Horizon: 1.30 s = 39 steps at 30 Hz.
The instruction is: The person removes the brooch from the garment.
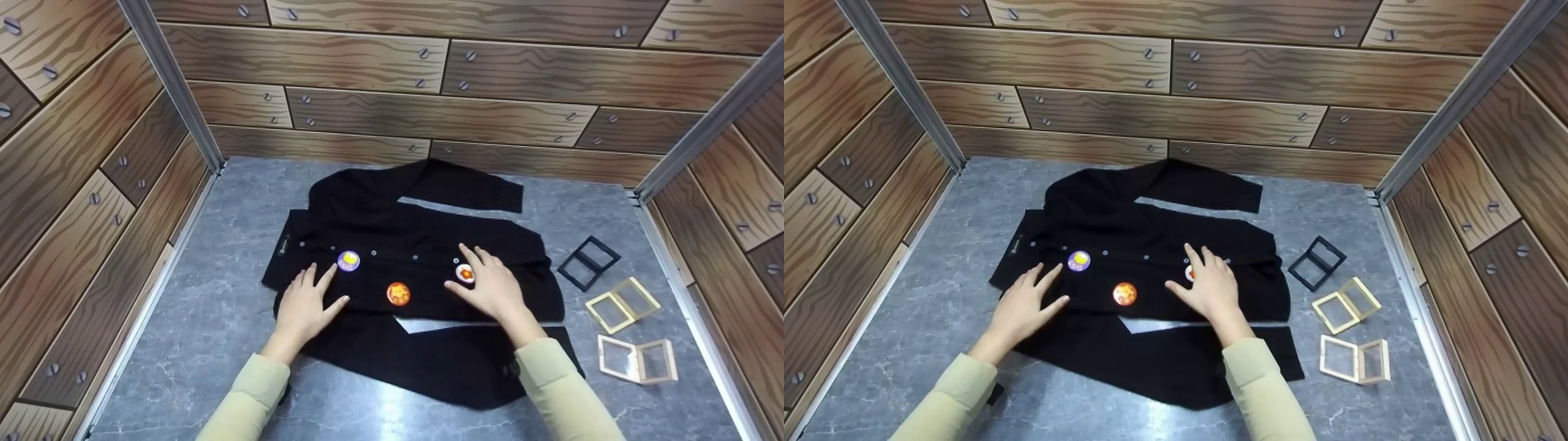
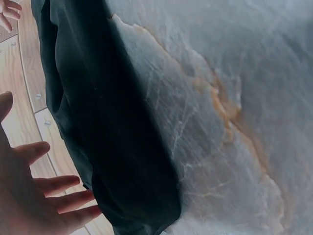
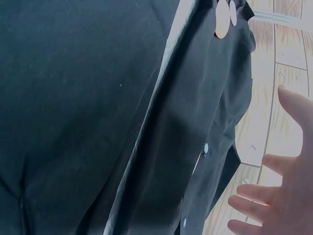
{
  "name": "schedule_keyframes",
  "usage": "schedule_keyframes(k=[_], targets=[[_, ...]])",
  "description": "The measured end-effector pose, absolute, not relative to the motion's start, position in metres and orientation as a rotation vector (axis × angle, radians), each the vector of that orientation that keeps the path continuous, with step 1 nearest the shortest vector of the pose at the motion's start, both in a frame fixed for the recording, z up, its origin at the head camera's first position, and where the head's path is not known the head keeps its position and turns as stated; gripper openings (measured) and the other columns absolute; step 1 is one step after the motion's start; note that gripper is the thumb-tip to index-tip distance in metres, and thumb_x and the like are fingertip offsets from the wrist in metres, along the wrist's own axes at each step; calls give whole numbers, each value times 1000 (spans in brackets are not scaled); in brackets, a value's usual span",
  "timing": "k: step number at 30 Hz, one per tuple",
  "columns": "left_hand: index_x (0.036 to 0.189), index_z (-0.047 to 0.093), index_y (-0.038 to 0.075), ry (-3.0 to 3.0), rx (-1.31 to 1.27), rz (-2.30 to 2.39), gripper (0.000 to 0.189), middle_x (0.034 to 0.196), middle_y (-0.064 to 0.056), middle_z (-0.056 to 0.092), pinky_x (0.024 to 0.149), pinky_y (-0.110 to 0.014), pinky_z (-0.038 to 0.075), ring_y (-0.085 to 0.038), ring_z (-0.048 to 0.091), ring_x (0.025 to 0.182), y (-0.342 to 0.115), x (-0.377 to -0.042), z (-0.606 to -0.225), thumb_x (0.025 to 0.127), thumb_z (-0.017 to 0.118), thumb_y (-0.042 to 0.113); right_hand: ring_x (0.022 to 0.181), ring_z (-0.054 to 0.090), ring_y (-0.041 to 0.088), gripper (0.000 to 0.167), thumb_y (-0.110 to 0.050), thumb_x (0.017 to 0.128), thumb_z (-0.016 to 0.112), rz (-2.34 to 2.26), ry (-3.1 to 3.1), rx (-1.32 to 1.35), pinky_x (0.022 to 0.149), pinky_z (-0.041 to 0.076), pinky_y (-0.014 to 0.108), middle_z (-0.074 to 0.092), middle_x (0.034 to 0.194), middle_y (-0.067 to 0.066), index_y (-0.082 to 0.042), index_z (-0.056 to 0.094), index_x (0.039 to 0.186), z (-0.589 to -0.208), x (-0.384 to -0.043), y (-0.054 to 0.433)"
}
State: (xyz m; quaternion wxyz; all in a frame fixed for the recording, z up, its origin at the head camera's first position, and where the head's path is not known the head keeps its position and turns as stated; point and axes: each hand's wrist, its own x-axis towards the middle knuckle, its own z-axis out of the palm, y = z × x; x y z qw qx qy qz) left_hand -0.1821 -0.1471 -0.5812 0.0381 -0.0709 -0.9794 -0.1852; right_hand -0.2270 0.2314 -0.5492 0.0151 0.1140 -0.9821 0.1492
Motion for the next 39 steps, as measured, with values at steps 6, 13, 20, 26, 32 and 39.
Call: schedule_keyframes(k=[6, 13, 20, 26, 32, 39], targets=[[160, 49, 20, -2991, -211, -546, 74, 156, -31, 50, 117, -62, 44, -51, 51, 142, -147, -186, -584, 98, 67, 56, 141, 53, 50, 87, -59, 93, 72, 508, -3047, 378, 113, 47, 63, 53, 157, 27, -13, 44, 161, -549, -232, 219], [160, 47, 16, -2983, -196, -546, 77, 153, -30, 53, 116, -60, 46, -49, 53, 141, -145, -187, -591, 97, 70, 54, 144, 52, 46, 85, -55, 94, 73, 586, -3016, 417, 116, 46, 60, 54, 156, 26, -8, 46, 160, -549, -235, 205], [159, 47, 10, -2939, -201, -539, 82, 148, -30, 57, 112, -58, 49, -47, 57, 137, -144, -190, -597, 94, 75, 51, 146, 51, 45, 80, -50, 94, 74, 627, -2951, 446, 119, 43, 60, 53, 159, 23, -7, 50, 156, -554, -241, 191], [157, 49, 6, -2906, -202, -518, 82, 144, -30, 60, 109, -57, 51, -47, 59, 133, -144, -191, -598, 93, 77, 49, 148, 50, 43, 77, -48, 93, 76, 661, -2937, 469, 121, 42, 58, 53, 159, 21, -9, 53, 155, -557, -244, 178], [156, 50, 4, -2924, -159, -540, 81, 142, -28, 61, 108, -56, 52, -45, 61, 130, -143, -193, -599, 93, 77, 47, 144, 54, 40, 75, -48, 93, 76, 680, -2918, 511, 119, 45, 56, 58, 155, 18, -10, 55, 154, -562, -245, 166], [154, 52, 2, -2906, -133, -550, 78, 138, -26, 64, 104, -55, 55, -44, 63, 126, -141, -196, -598, 92, 81, 42, 141, 57, 40, 72, -46, 92, 77, 717, -2870, 571, 118, 46, 58, 62, 151, 18, -7, 58, 150, -569, -246, 154]])
